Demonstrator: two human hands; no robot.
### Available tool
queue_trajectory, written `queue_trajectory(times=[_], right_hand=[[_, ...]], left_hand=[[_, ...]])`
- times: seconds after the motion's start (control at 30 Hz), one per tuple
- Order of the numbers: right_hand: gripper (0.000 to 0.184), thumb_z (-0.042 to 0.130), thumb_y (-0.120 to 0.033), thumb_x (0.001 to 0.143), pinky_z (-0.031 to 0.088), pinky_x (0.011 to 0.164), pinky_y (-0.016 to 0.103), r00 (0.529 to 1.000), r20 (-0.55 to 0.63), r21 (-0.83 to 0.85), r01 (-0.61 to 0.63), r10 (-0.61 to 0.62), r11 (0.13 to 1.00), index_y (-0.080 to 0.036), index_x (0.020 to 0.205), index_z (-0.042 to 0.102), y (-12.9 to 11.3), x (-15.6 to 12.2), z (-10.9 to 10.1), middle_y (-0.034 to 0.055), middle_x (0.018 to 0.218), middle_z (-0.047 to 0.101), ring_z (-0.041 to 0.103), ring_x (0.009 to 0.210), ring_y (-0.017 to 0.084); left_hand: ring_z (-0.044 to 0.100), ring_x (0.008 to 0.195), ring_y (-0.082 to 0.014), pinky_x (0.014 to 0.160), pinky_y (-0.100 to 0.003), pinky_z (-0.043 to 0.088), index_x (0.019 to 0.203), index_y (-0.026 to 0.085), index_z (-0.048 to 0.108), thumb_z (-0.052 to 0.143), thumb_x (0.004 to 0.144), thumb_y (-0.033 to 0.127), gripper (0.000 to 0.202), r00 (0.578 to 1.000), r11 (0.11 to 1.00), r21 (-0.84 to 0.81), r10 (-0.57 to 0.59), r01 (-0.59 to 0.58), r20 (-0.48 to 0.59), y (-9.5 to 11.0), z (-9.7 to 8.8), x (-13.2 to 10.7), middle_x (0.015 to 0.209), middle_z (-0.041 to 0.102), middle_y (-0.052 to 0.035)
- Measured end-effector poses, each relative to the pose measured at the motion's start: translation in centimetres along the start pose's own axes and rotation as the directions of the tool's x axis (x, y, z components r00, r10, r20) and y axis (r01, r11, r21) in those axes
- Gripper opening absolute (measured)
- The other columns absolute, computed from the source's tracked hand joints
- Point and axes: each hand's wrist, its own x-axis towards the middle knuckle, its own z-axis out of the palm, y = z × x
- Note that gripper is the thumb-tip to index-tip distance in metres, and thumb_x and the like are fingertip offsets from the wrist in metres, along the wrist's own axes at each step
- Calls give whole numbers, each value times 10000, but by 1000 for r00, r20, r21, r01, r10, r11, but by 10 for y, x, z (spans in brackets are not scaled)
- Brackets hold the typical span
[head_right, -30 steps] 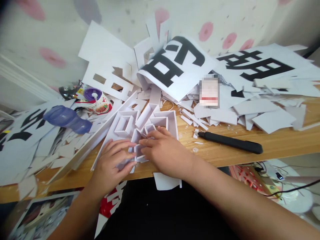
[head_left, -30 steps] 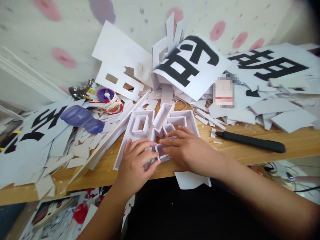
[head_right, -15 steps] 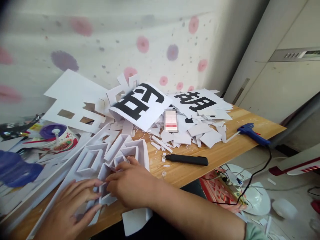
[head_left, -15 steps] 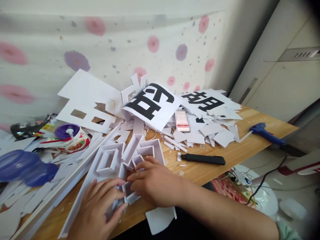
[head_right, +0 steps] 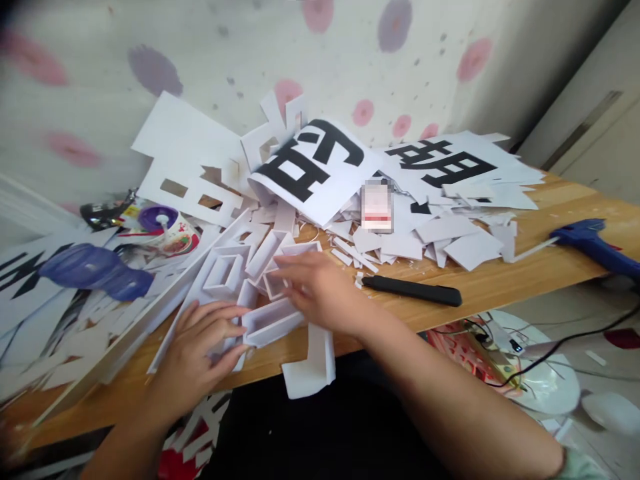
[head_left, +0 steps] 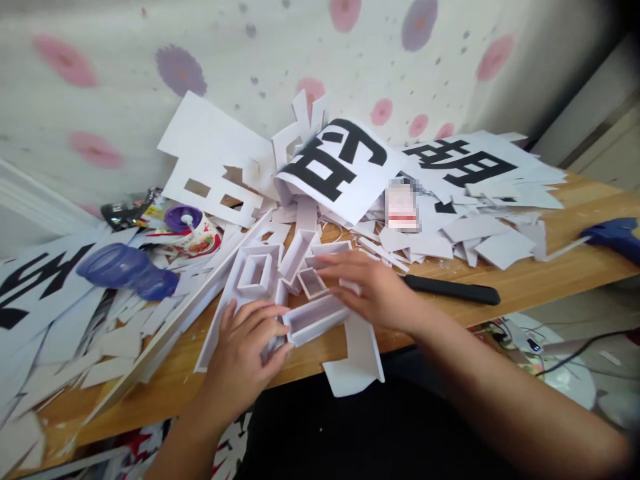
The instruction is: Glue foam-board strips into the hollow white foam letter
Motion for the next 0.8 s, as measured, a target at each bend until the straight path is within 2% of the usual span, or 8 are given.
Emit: queue_trajectory(times=[0.07,0.13,0.27,0.37,0.5,0.67,0.8], right_hand=[[268,544,-139,919,483,1020,444,994,-109,16,-29,31,999,-206,1134,689,7,-5,-9,112,1275,677,613,1204,226],[242,566,-142,910,520,974,445,991,-129,-10,-29,27,1000,-207,1101,699,12,-11,-13,104,1196,711,640,1146,234],[168,595,-174,902,547,902,485,999,-50,-133,2,-8,991,-191,1014,719,15,-21,-11,117,1173,709,648,1079,276],[151,598,-173,898,547,888,501,999,-42,-187,1,-9,982,-182,992,716,15,-23,-10,127,1167,704,646,1063,284],[151,598,-171,898,539,899,496,999,-40,-197,0,-9,980,-182,998,710,13,-23,-12,124,1166,698,637,1065,275],[179,610,-190,894,500,929,519,997,58,-194,57,-46,979,-199,1042,710,1,-18,-8,123,1213,672,605,1078,287],[190,612,-196,896,483,935,516,994,91,-196,84,-67,977,-195,1058,711,-5,-14,-3,124,1215,665,594,1067,285]], left_hand=[[579,1111,-285,1071,-591,225,888,266,561,578,880,189,79,1000,1000,-10,-24,24,10,3,-1,1,1138,708,-14],[577,1109,-280,1081,-595,211,888,263,555,589,878,181,89,999,999,-17,-45,46,12,4,-2,1,1139,707,-10],[572,1105,-271,1085,-599,203,900,260,550,595,881,181,93,999,998,-28,-52,52,11,6,-2,1,1142,707,-6],[571,1105,-264,1092,-591,203,907,260,549,592,882,179,96,998,998,-35,-58,59,18,7,-2,1,1141,706,-2],[582,1101,-255,1117,-589,173,928,258,526,590,865,168,127,996,995,-38,-91,92,27,8,-2,1,1142,705,-7],[586,1124,-250,1136,-593,176,986,253,470,604,849,169,210,991,989,-68,-129,130,26,10,-2,1,1166,693,-33],[586,1133,-250,1141,-602,167,1005,255,438,618,845,164,258,991,988,-74,-132,133,25,10,-2,0,1173,686,-39]])
